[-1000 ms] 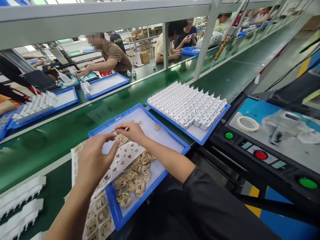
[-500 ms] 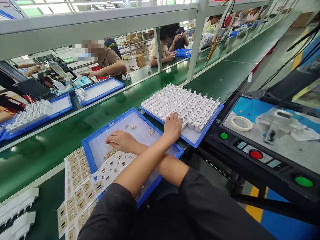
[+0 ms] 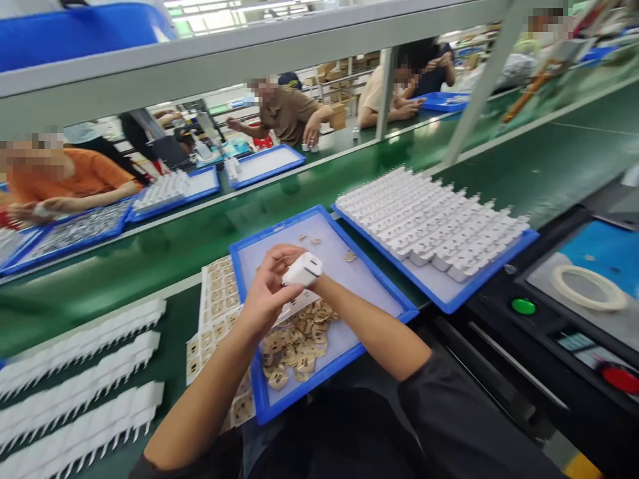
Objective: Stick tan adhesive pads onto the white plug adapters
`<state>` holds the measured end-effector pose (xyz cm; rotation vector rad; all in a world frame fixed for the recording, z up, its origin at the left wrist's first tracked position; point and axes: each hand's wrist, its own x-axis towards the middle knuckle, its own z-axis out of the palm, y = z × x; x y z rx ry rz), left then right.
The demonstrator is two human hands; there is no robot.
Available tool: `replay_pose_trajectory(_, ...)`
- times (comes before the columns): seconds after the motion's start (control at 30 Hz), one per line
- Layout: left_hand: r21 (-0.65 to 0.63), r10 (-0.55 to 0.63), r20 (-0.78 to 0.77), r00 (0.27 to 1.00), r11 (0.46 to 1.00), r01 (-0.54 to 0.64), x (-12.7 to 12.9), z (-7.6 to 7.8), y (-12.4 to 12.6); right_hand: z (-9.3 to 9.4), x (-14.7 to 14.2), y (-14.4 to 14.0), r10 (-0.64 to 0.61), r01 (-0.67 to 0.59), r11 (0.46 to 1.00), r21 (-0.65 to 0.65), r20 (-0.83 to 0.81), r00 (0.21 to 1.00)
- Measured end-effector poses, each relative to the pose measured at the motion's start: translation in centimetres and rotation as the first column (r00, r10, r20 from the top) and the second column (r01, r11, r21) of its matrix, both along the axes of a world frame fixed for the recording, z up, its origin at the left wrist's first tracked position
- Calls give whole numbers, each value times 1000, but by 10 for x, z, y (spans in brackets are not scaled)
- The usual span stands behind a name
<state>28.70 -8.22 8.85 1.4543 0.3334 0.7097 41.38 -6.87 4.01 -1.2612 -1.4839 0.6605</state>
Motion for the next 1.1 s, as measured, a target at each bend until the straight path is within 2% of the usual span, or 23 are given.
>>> replay_pose_trajectory(0.07, -46, 101, 13, 995, 994, -101, -42, -8, 12, 8, -4, -3, 27, -29, 999, -37, -63, 998)
replay_pose_trajectory(0.13, -35, 194, -17, 981, 980, -194, -74, -18, 22, 15, -9, -5, -13, -6, 995, -102, -177, 984)
replay_pose_trajectory(0.2, 12, 263, -53, 963, 965, -263, -95, -30, 32, 21, -15, -9, -5, -29, 993, -112, -291, 957)
replay_pose_trajectory(0.27, 61, 298, -80, 951, 954, -293, -106, -40, 41, 26, -22, -14, 105, -151, 984, -100, -362, 926)
replay_pose_trajectory(0.4, 93, 302, -113, 946, 952, -293, -109, -56, 51, 27, -33, -21, 286, -352, 929, -114, -385, 878)
replay_pose_trajectory(0.57, 70, 357, -99, 929, 934, -351, -105, -76, 51, 18, -37, -18, 367, -468, 854, -226, -375, 851)
replay_pose_trajectory(0.73, 162, 340, -136, 930, 934, -318, -109, -86, 45, 11, -41, -15, 400, -469, 827, -310, -262, 878)
replay_pose_trajectory(0.83, 155, 351, -151, 924, 932, -329, -111, -86, 41, 10, -45, -14, 325, -394, 855, -337, -243, 914)
replay_pose_trajectory(0.97, 150, 297, -145, 944, 949, -276, -114, -80, 38, 9, -49, -12, 230, -330, 878, -347, -298, 926)
replay_pose_trajectory(1.1, 250, 328, -148, 933, 925, -285, -118, -77, 40, 7, -49, -10, 188, -312, 874, -372, -333, 924)
